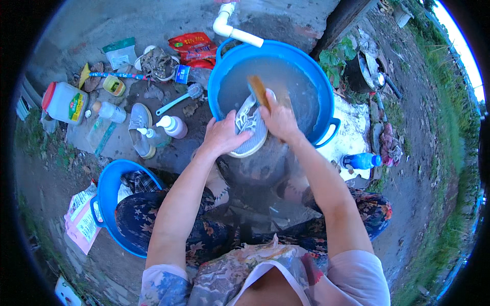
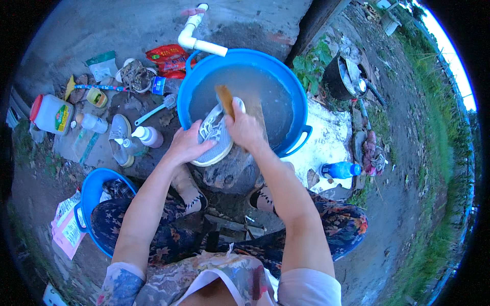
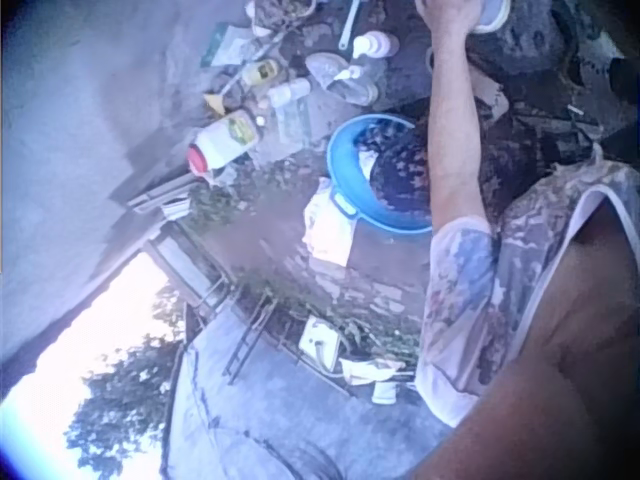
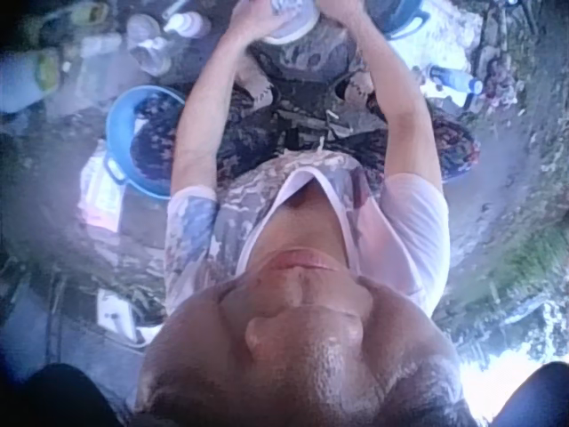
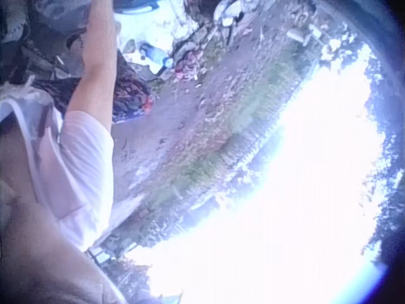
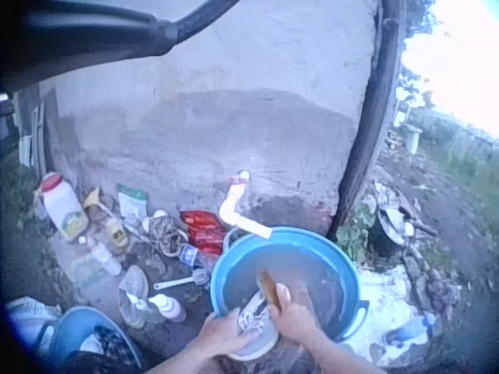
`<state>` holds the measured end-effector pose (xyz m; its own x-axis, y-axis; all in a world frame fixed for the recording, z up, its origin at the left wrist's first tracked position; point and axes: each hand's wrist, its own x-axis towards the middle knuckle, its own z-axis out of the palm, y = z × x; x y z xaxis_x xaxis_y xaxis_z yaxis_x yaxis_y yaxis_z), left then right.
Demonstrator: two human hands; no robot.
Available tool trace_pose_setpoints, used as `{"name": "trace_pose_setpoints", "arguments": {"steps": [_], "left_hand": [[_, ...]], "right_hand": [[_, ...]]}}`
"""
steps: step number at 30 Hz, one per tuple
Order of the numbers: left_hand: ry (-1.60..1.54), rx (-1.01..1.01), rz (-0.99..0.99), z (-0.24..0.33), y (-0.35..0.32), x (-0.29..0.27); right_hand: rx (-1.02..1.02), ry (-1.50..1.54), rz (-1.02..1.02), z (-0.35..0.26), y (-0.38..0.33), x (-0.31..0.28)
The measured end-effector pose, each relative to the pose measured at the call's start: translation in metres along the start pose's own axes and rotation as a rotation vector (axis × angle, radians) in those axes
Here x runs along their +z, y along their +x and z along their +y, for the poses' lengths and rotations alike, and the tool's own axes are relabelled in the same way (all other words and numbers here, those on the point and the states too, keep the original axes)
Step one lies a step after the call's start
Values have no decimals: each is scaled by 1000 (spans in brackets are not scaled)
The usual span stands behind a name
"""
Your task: The person washes a white sneaker by hand using a brush and water from a blue basin. They repeatedly scrub the shoe's upper and sole, rinse it with water from a bottle, and continue scrubbing throughout the clip.
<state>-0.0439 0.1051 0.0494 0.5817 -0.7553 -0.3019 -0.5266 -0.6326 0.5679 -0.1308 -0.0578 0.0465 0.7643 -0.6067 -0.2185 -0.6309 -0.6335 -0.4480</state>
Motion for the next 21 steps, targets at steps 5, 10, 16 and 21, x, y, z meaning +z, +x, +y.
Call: {"name": "trace_pose_setpoints", "arguments": {"steps": [5,10,16,21], "left_hand": [[-142,34,124,-17,2,15],[19,220,309,18,-5,3],[135,237,302,22,-12,5],[148,312,325,35,-7,4]], "right_hand": [[-155,329,-33,14,-33,-24],[-106,298,171,32,-15,-62],[-203,1,7,4,-62,-31],[-92,-88,84,15,-24,-43]]}}
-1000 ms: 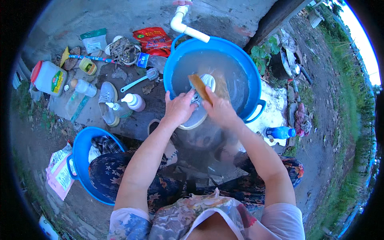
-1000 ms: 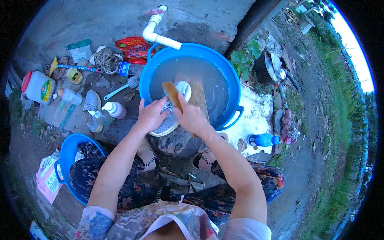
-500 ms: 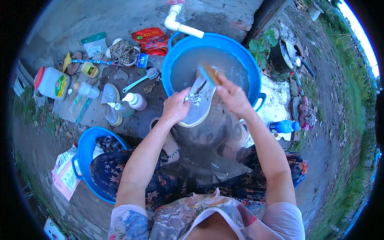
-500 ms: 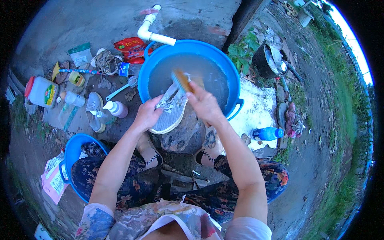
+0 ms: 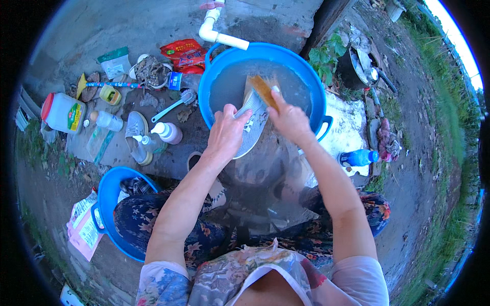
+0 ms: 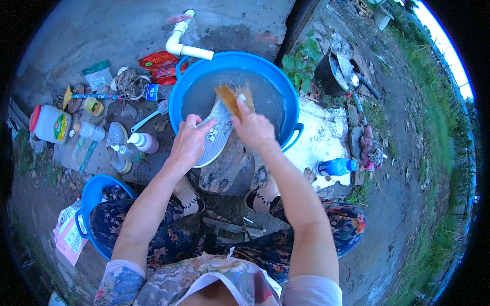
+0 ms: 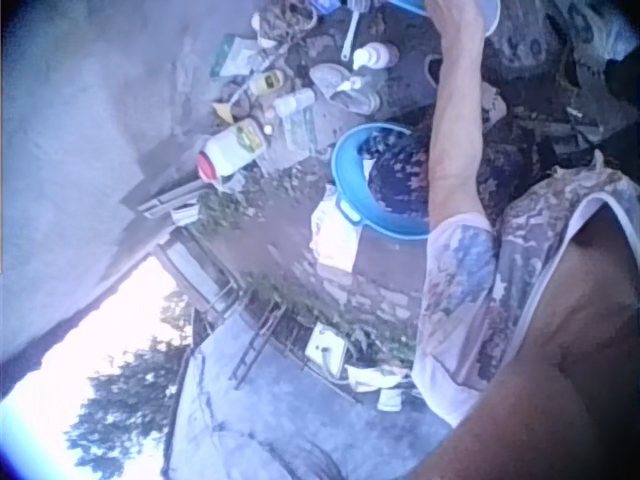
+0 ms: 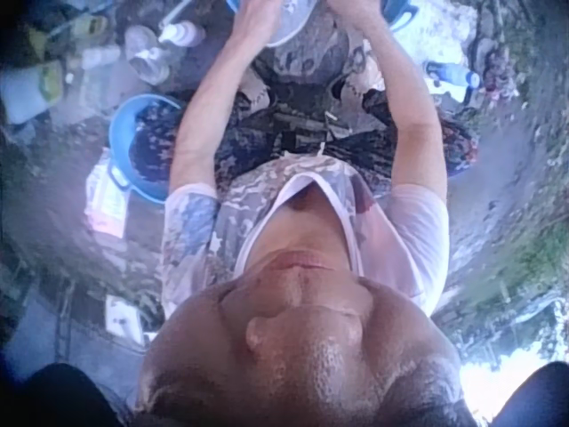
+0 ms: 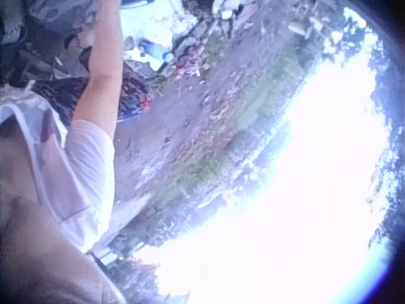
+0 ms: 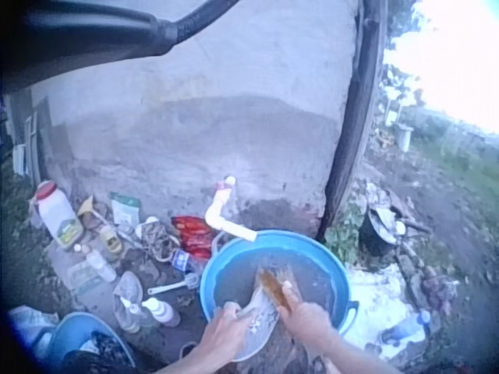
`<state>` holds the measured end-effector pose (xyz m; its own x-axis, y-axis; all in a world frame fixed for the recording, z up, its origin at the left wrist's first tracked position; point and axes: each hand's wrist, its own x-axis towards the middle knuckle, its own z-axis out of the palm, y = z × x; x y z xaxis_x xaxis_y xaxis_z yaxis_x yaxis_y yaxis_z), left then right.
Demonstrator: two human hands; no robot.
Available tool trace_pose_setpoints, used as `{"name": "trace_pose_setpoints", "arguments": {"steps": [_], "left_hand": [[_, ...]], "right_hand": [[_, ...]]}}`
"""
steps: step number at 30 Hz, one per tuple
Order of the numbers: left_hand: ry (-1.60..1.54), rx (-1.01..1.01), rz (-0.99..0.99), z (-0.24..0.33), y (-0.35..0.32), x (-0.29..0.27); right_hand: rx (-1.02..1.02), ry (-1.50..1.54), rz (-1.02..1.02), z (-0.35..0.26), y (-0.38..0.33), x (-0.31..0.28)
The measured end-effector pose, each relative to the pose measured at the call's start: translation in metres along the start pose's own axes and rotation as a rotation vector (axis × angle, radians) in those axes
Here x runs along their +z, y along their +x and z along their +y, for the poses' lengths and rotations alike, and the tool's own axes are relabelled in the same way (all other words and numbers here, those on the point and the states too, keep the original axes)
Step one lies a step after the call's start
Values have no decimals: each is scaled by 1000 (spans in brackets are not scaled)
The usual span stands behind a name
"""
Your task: The person washes a white sneaker by hand using a brush and water from a blue basin. They repeatedly scrub the shoe's upper and sole, rinse it with water from a bottle, and continue scrubbing throughout the clip.
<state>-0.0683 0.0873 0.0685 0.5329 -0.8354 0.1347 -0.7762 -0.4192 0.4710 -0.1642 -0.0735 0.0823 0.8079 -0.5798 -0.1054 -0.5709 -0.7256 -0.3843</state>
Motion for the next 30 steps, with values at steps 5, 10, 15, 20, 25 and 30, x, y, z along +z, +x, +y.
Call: {"name": "trace_pose_setpoints", "arguments": {"steps": [5,10,15,20,25,30], "left_hand": [[43,-59,-16,-12,-6,4],[40,19,13,5,2,-1],[14,-43,0,-9,-4,5],[-47,-60,26,-1,2,13],[-33,-90,-2,-12,-1,9],[-68,-103,39,-13,-1,8]], "right_hand": [[-91,150,5,-19,-36,24],[145,-30,55,-11,21,12],[-48,225,47,-24,-45,33],[178,-13,50,-7,19,15],[-80,233,65,-18,-32,39],[41,85,25,-17,3,29]]}}
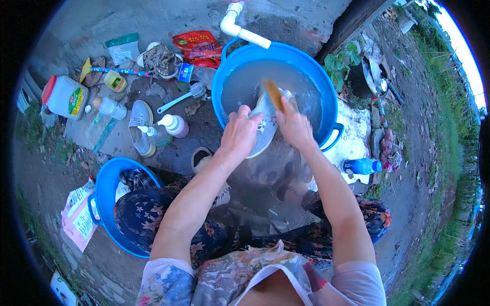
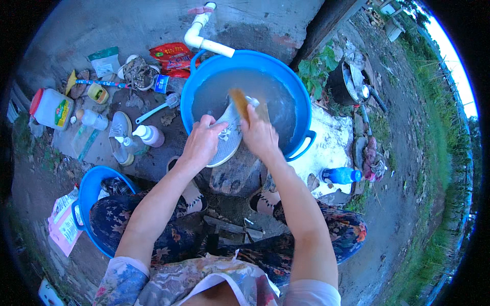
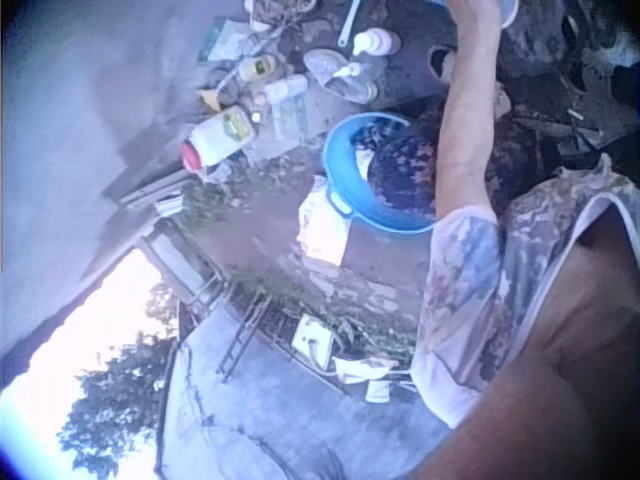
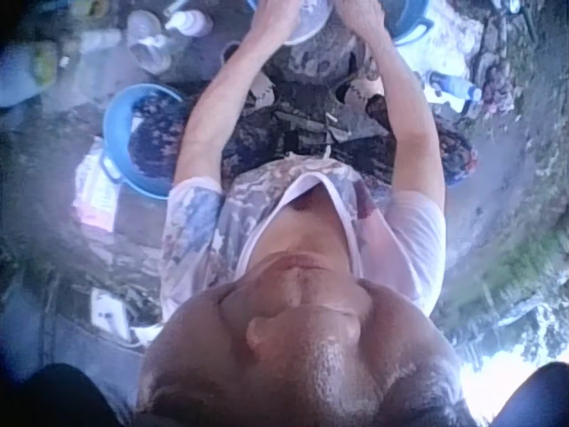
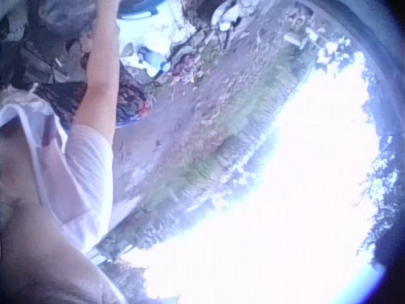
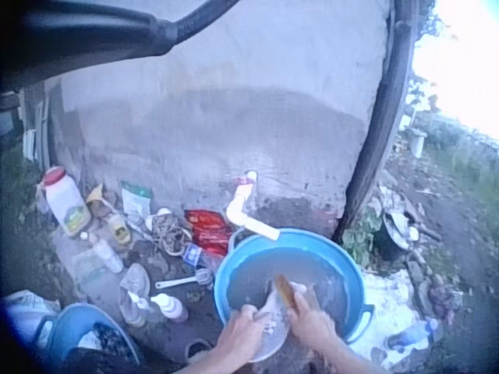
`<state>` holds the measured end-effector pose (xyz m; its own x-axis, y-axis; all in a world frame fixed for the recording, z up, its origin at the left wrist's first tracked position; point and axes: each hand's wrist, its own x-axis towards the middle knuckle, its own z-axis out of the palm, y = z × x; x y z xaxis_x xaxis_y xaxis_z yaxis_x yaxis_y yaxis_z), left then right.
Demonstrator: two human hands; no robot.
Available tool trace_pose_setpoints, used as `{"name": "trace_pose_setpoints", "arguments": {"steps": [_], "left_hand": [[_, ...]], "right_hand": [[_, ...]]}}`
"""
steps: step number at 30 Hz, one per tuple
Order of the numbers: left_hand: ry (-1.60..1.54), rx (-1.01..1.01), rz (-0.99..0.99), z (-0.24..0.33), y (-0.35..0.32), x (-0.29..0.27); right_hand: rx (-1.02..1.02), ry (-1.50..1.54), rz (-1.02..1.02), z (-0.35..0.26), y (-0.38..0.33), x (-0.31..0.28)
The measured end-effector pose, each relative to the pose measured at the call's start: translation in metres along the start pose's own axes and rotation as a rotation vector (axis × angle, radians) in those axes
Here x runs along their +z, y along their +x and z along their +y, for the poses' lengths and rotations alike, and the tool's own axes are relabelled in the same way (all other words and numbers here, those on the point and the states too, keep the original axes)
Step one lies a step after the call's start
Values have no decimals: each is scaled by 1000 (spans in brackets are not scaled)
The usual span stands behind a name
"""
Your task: The person washes a white sneaker by hand using a brush and water from a blue basin. They repeatedly scrub the shoe's upper and sole, rinse it with water from a bottle, and continue scrubbing throughout the clip.
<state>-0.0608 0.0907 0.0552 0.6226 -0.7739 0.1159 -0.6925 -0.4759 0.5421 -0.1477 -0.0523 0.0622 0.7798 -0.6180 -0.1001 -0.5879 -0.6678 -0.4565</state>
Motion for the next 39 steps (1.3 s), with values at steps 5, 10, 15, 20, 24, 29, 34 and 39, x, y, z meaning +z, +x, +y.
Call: {"name": "trace_pose_setpoints", "arguments": {"steps": [5,10,15,20,24,29,34,39], "left_hand": [[-120,-40,-37,-7,1,14],[-151,-73,-33,-19,-4,8],[-188,-58,-99,-8,7,18],[-144,-179,-124,-14,0,6],[-109,-198,-162,-10,9,5],[-33,-61,-112,-12,20,15],[-32,-2,-66,-12,23,23],[17,-75,5,-18,20,29]], "right_hand": [[-24,-43,5,3,2,20],[-169,-81,-46,0,-34,17],[32,-180,-38,-4,20,7],[-113,49,-163,-9,-57,-9],[-66,320,116,31,-52,-22],[108,38,-107,21,-57,-12],[75,-150,-89,18,-19,-18],[-24,-23,-207,14,-68,-26]]}}
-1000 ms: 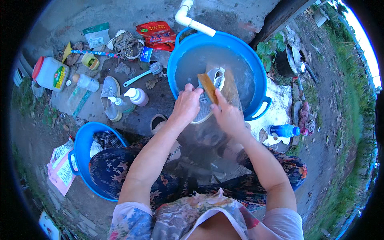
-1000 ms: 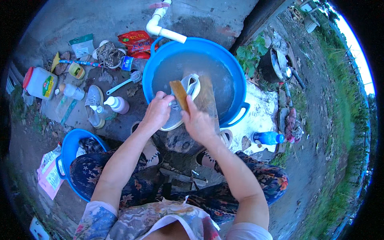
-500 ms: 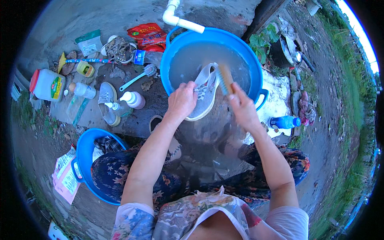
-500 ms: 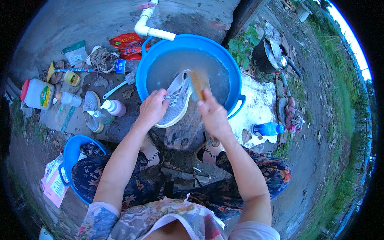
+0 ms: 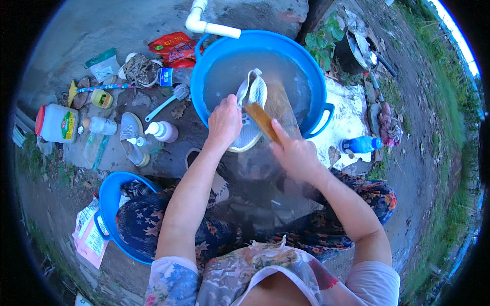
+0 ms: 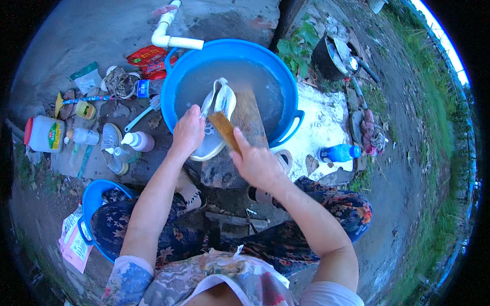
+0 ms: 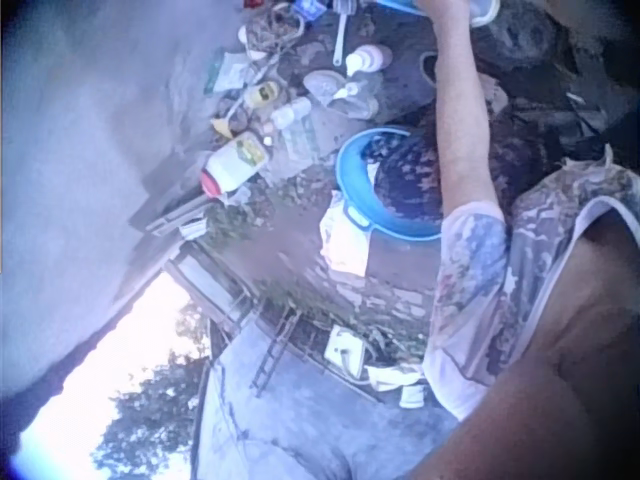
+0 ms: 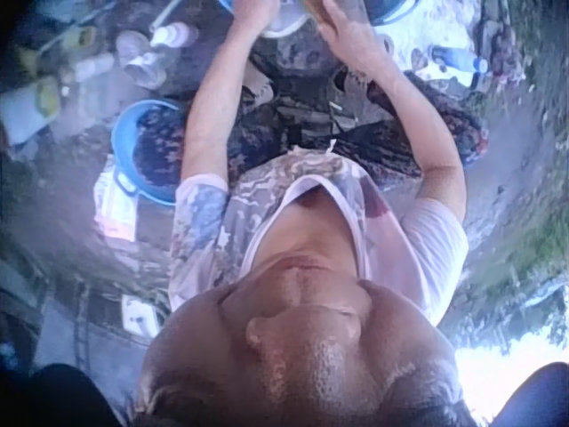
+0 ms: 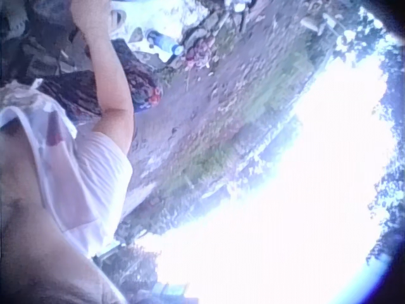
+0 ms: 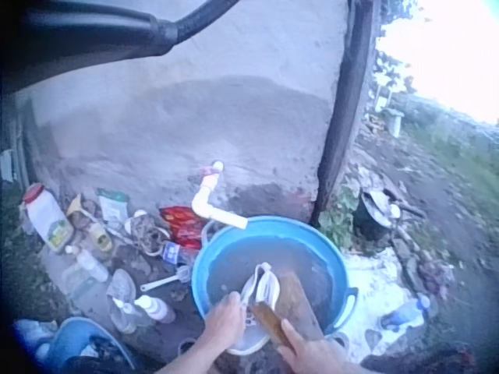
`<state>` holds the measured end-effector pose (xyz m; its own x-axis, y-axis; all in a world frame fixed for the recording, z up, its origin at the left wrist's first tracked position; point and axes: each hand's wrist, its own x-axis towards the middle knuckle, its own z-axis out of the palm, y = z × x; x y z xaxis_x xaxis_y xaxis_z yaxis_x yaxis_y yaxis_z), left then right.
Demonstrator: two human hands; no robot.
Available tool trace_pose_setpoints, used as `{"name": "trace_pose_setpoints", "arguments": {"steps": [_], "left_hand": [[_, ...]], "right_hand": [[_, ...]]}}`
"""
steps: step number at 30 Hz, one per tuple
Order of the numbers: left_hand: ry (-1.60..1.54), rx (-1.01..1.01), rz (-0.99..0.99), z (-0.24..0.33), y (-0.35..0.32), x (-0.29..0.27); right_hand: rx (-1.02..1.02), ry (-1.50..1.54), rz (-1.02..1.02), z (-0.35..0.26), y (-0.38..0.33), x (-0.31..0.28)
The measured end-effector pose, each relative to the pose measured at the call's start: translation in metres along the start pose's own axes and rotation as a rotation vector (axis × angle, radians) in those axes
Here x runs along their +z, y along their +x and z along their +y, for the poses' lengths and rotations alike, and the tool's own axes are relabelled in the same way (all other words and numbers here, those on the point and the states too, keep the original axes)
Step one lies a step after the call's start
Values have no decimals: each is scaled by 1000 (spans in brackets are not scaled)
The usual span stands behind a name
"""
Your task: The person washes a white sneaker by hand using a brush and water from a blue basin. They repeatedly scrub the shoe's upper and sole, rinse it with water from a bottle, and continue scrubbing throughout the clip.
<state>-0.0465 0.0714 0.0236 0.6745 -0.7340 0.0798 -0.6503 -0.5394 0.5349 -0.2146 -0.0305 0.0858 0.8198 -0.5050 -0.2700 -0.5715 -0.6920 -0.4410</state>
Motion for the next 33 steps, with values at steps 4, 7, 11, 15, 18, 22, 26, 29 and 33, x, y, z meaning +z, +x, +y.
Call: {"name": "trace_pose_setpoints", "arguments": {"steps": [4,7,11,15,18,22,26,29,33], "left_hand": [[70,22,-41,12,1,-12],[35,410,314,20,11,-6],[-247,148,-57,36,42,3],[-154,-119,-192,44,81,20],[-137,-127,-241,31,93,32],[-191,51,-356,52,82,46],[-694,-202,-239,23,80,51],[-846,-382,-255,6,76,49],[-984,-314,-106,42,86,43]], "right_hand": [[111,167,291,42,55,-2],[382,360,315,83,108,1],[521,350,155,106,127,11],[395,681,219,53,78,-6],[358,822,109,12,50,6],[415,836,244,42,91,11],[379,957,121,17,54,23],[487,1095,22,2,28,24],[438,1275,210,7,57,18]]}}
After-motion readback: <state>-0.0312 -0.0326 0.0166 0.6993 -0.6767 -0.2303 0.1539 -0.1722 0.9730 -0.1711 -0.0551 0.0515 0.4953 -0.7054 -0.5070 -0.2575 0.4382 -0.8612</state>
